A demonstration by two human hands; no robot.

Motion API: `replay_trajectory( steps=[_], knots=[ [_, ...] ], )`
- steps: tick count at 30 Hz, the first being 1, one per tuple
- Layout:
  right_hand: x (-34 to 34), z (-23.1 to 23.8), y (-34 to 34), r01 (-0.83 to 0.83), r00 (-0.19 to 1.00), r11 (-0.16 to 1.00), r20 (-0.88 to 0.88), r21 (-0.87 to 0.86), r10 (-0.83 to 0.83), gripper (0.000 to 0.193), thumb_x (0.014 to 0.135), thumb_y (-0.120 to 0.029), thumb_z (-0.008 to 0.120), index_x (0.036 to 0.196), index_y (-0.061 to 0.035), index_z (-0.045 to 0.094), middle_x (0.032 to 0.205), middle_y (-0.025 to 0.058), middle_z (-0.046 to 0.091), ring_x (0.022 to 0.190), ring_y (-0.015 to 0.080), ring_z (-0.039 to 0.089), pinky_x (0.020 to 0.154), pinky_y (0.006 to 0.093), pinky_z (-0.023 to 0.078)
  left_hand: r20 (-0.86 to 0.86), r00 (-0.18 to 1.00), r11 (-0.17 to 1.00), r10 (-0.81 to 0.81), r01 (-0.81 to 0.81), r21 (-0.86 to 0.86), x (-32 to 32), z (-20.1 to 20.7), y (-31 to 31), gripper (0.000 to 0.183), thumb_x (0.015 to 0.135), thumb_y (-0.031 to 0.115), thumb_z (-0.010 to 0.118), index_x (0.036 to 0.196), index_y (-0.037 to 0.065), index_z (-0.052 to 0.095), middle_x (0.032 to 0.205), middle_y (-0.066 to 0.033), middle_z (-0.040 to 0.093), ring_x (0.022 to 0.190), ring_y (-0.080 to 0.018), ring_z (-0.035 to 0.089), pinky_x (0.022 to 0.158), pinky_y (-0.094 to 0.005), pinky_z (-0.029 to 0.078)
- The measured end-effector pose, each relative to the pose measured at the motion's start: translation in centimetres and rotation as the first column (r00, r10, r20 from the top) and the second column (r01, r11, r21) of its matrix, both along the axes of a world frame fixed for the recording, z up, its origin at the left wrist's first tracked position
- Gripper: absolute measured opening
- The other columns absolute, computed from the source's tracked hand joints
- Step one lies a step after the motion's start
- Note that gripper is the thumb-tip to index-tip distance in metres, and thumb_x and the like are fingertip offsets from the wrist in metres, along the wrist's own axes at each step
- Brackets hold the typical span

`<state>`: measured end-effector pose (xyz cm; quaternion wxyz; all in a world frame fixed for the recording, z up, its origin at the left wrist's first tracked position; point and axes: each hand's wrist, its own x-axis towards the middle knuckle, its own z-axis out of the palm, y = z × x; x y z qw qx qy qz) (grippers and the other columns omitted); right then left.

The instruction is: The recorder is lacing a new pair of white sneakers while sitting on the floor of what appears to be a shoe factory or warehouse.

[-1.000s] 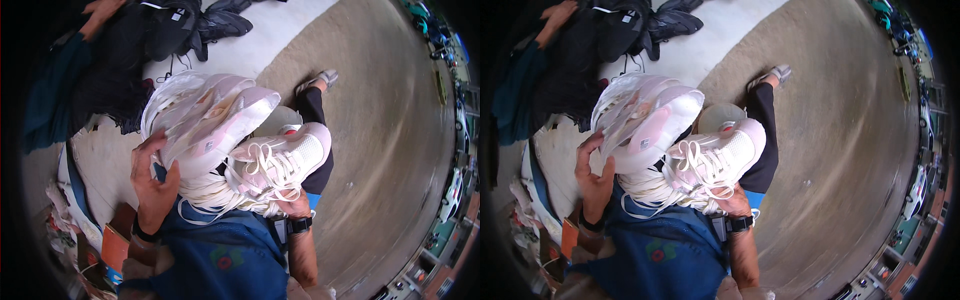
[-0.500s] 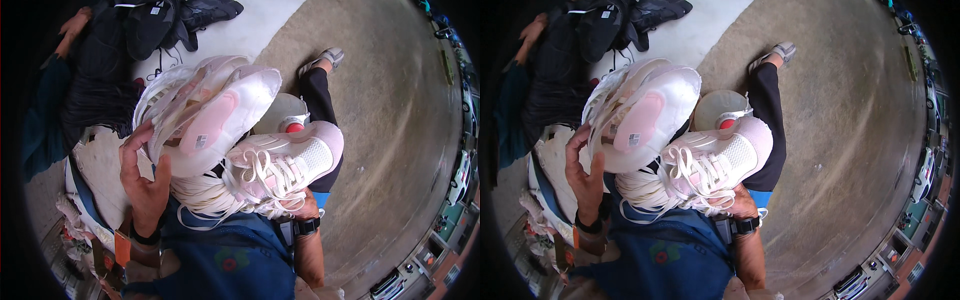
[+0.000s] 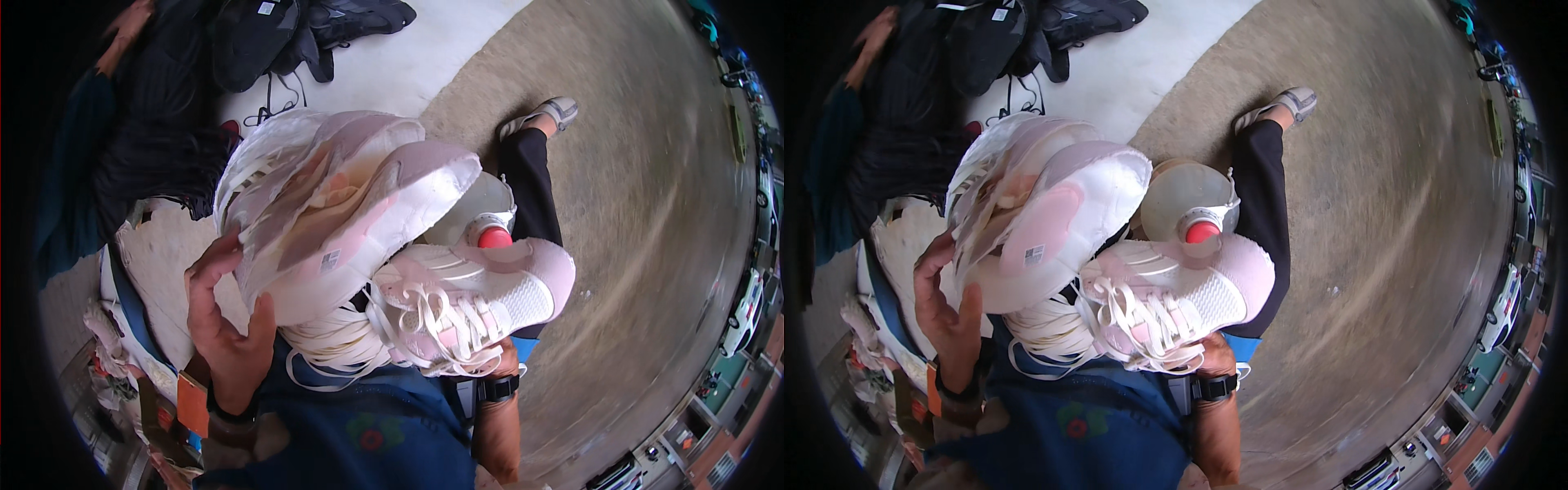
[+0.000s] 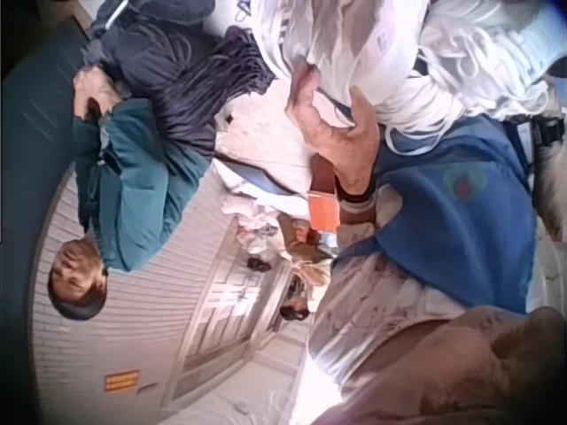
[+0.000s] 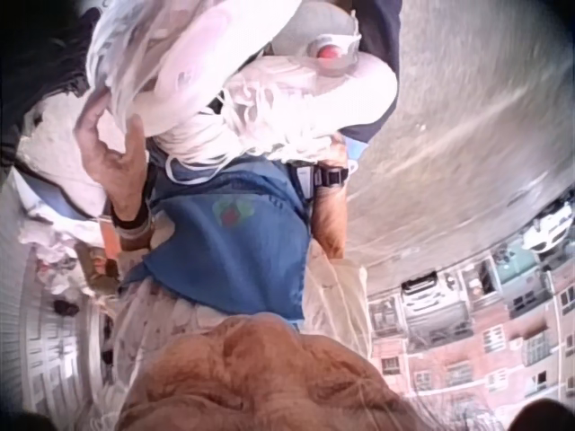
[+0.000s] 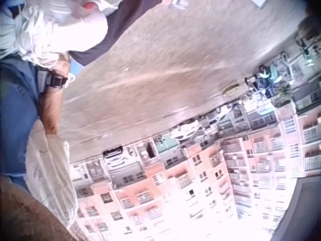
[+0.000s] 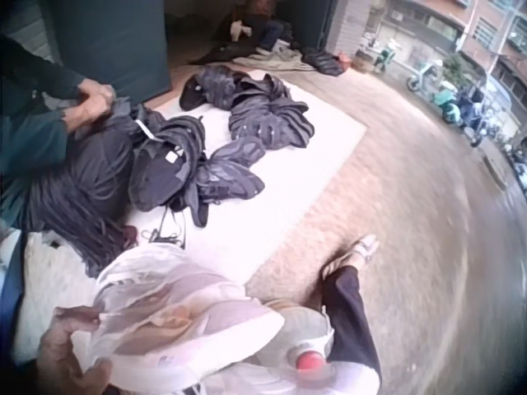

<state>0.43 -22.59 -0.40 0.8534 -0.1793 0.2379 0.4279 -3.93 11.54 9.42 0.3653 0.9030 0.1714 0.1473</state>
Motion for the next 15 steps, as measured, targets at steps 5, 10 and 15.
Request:
replay_trajectory(
  steps=[5, 10, 15],
  knots=[
    [0.3, -0.5, -0.2, -0.059, 0.998, 0.998, 0.033, -0.003, 0.059, 0.067, 0.07, 0.01, 0.075, 0.134, 0.0027, 0.054, 0.123, 0.016, 0.065, 0.108, 0.0252, 0.065, 0.094, 0.0386, 0.051, 0.007, 0.999, 0.999, 0.038, -0.038, -0.037, -1.7, -0.1, 0.3, 0.044, 0.08, 0.007, 0.067, 0.12, 0.0, 0.051, 0.131, -0.0231, 0.053, 0.123, -0.0331, 0.051, 0.106, -0.0433, 0.036],
    [0.5, -1.2, -0.1, -0.09, 0.993, 0.996, 0.069, -0.018, 0.091, 0.067, 0.07, 0.01, 0.075, 0.133, 0.0027, 0.054, 0.122, 0.0158, 0.065, 0.108, 0.0249, 0.065, 0.094, 0.0385, 0.051, 0.009, 0.998, 0.996, 0.062, -0.061, -0.058, -1.3, -0.2, 0.4, 0.044, 0.081, 0.008, 0.068, 0.121, 0.0, 0.051, 0.13, -0.0227, 0.053, 0.123, -0.0329, 0.051, 0.106, -0.0432, 0.036],
    [0.1, -1.2, -0.9, -0.092, 0.989, 0.995, 0.11, -0.036, 0.095, 0.067, 0.07, 0.01, 0.075, 0.133, 0.0027, 0.054, 0.122, 0.0157, 0.065, 0.108, 0.0246, 0.065, 0.095, 0.0383, 0.051, -0.003, 1.0, 0.999, 0.03, -0.031, -0.022, -0.2, -0.1, 0.3, 0.043, 0.082, 0.009, 0.067, 0.122, 0.0, 0.052, 0.13, -0.0221, 0.054, 0.122, -0.033, 0.052, 0.105, -0.0425, 0.037]
  ],
)
